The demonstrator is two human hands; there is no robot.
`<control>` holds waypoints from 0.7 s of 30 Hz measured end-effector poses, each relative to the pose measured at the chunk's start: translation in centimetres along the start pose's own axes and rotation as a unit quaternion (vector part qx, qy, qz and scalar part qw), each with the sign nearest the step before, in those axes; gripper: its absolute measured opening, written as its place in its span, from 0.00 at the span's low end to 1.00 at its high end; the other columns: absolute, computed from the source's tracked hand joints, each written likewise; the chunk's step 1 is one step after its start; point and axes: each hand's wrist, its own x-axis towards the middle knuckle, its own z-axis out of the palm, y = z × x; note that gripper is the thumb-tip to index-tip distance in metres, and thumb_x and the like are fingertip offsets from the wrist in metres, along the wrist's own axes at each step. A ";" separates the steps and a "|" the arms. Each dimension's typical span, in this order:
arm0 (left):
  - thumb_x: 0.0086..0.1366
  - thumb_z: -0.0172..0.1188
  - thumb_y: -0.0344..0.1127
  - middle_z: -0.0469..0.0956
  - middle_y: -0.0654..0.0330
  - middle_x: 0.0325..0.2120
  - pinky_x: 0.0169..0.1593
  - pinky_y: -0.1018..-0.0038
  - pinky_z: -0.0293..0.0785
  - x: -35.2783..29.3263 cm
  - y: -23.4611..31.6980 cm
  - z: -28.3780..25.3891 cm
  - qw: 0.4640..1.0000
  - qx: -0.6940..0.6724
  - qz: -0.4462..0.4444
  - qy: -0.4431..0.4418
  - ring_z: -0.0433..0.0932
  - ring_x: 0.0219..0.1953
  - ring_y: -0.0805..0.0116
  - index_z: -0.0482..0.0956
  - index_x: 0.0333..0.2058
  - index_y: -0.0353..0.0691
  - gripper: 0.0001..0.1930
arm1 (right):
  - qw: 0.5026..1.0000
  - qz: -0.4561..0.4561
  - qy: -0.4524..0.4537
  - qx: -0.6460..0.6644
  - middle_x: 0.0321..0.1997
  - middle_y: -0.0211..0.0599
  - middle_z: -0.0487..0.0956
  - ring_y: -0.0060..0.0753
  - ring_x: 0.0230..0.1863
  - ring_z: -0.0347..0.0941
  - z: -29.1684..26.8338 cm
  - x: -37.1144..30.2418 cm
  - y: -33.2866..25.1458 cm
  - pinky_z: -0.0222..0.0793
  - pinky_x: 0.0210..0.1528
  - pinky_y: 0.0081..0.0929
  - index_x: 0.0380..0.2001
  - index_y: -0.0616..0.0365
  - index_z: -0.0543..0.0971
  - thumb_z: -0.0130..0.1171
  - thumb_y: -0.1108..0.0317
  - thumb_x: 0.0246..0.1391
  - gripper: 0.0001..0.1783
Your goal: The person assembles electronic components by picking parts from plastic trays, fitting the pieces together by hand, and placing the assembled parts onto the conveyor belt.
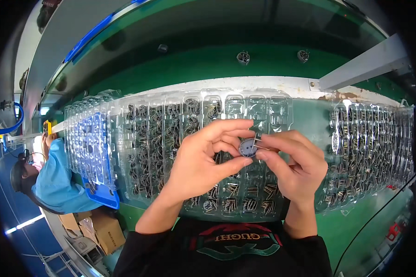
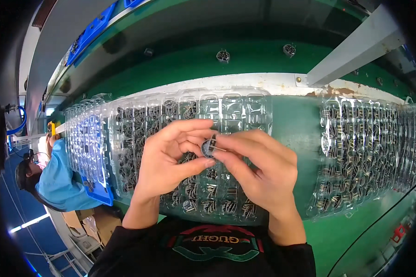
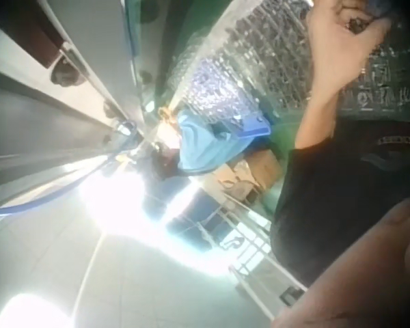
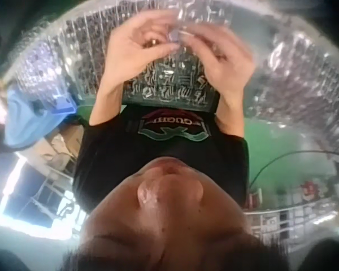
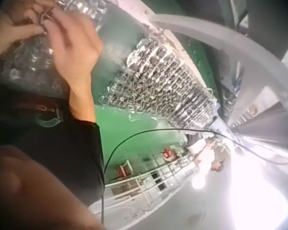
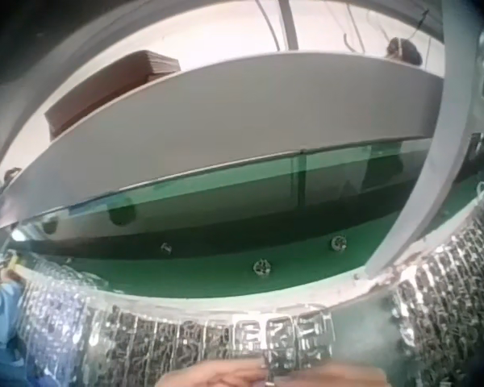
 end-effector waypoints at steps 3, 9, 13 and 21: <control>0.52 0.67 0.14 0.80 0.48 0.48 0.42 0.82 0.75 0.1 -0.3 -0.2 0.999 0.023 0.022 -0.011 0.77 0.39 0.78 0.73 0.54 0.29 0.29 | 0.996 -0.067 0.005 -0.057 0.29 0.40 0.82 0.29 0.24 0.77 -0.4 0.0 0.1 0.71 0.24 0.21 0.33 0.65 0.84 0.70 0.84 0.42 0.12; 0.54 0.65 0.14 0.80 0.49 0.49 0.44 0.80 0.74 0.0 -0.1 -0.3 0.996 0.073 0.051 -0.009 0.78 0.42 0.76 0.72 0.54 0.30 0.27 | 0.994 -0.063 0.005 -0.089 0.26 0.37 0.79 0.29 0.22 0.74 0.1 0.1 0.0 0.69 0.21 0.23 0.32 0.63 0.82 0.71 0.83 0.39 0.13; 0.54 0.64 0.15 0.80 0.50 0.50 0.45 0.79 0.74 -0.1 0.2 -0.2 0.993 0.110 0.039 -0.024 0.78 0.45 0.74 0.73 0.54 0.30 0.26 | 0.989 -0.080 -0.015 -0.120 0.26 0.37 0.77 0.31 0.22 0.74 0.2 -0.1 0.1 0.68 0.22 0.25 0.32 0.63 0.82 0.71 0.83 0.38 0.14; 0.54 0.64 0.13 0.80 0.52 0.48 0.50 0.77 0.77 0.1 0.6 -0.2 0.991 0.120 0.006 -0.060 0.79 0.47 0.71 0.76 0.52 0.30 0.25 | 0.985 -0.090 -0.029 -0.142 0.28 0.36 0.77 0.34 0.25 0.75 0.2 -0.2 0.2 0.71 0.24 0.27 0.33 0.62 0.82 0.71 0.84 0.37 0.16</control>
